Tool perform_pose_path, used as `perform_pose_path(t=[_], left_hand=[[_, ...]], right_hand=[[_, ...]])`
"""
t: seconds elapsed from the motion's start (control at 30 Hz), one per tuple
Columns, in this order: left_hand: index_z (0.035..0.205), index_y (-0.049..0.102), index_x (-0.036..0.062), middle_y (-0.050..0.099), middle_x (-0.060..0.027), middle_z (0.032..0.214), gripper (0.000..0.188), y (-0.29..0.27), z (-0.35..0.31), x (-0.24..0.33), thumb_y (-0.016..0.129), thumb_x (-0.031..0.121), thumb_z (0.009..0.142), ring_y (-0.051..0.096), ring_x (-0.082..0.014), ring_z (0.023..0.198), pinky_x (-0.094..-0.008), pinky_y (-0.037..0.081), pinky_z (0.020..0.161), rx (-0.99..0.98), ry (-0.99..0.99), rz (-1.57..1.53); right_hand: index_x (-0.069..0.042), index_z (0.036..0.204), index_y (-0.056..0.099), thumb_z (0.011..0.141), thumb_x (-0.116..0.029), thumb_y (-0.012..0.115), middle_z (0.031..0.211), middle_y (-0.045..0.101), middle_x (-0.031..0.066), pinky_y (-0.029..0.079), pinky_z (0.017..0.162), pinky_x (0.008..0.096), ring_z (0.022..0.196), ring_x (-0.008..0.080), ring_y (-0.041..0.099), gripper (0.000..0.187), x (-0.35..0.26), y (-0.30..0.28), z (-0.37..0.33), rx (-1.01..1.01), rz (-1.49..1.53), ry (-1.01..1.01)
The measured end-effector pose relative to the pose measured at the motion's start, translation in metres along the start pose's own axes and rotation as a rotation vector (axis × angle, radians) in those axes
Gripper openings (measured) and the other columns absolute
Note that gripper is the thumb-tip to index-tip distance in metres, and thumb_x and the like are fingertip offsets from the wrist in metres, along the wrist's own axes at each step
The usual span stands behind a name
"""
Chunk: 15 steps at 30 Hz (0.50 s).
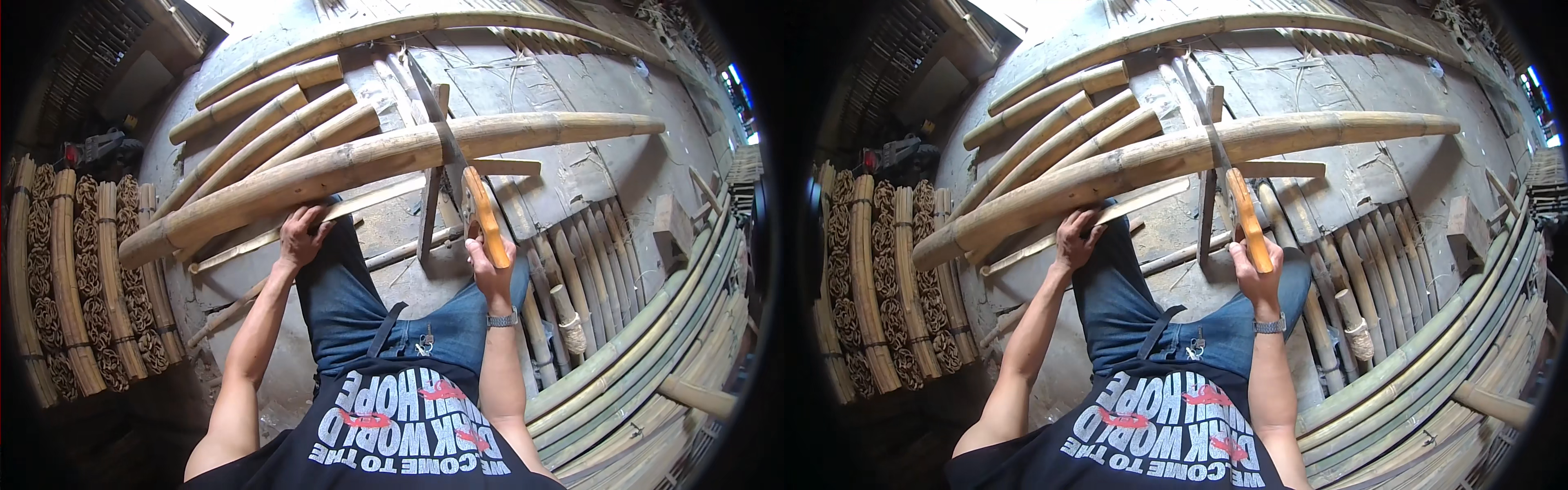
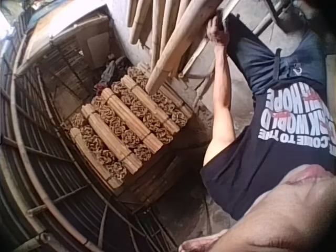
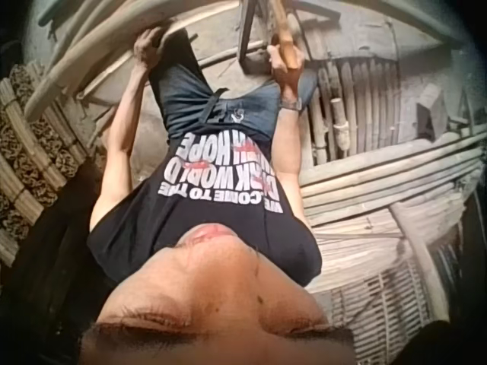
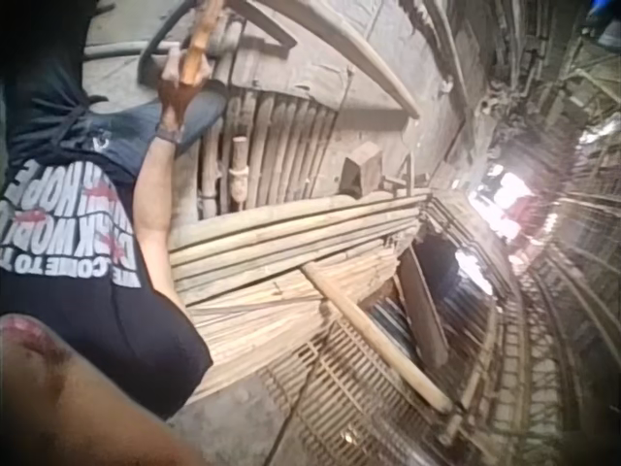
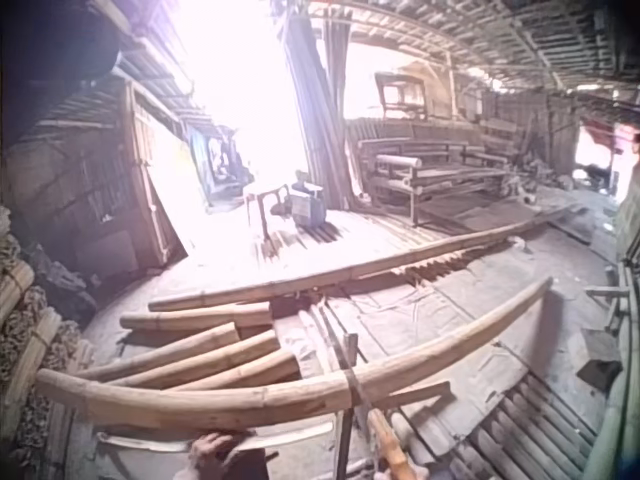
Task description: Sawing through a long piece of bamboo pole placed on a wooden support.
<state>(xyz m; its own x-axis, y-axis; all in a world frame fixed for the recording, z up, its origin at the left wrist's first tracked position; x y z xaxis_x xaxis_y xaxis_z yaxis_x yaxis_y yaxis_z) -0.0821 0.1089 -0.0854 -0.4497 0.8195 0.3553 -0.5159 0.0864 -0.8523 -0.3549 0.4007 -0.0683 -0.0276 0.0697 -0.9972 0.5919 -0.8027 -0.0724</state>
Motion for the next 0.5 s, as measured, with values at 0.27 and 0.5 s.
perform_pose_path(t=[0.27,0.5], left_hand=[[0.084,0.056,0.0048,0.059,-0.0194,0.069,0.029,-0.04,-0.012,-0.015,0.069,0.027,0.097,0.064,-0.0416,0.065,-0.0492,0.049,0.057,-0.126,0.128,0.007],[0.087,0.06,0.0019,0.062,-0.028,0.072,0.033,-0.103,0.033,0.025,0.059,0.03,0.105,0.064,-0.0497,0.073,-0.0548,0.05,0.062,-0.313,-0.111,-0.021]], right_hand=[[-0.002,0.077,0.063,0.089,-0.008,0.073,0.063,0.055,-0.0035,0.041,0.053,0.0259,0.057,0.0059,0.05,0.017,0.018,-0.001,-0.003,-0.016,0.002,-0.033],[-0.003,0.082,0.061,0.089,-0.012,0.074,0.064,0.061,0.0013,0.045,0.054,0.0256,0.057,0.0105,0.058,0.017,0.02,0.006,-0.009,0.058,-0.028,-0.051]])
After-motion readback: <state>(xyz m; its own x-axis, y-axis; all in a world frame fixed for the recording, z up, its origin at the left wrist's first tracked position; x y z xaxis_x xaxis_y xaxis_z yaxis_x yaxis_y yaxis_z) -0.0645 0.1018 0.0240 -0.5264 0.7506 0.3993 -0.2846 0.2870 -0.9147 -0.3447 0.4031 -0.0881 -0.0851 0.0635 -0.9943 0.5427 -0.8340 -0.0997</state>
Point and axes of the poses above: each hand's wrist, its own z-axis towards the middle knuckle, its own y-axis out of the palm, x = y × z, the point moved 2 cm from there along z, towards the middle knuckle
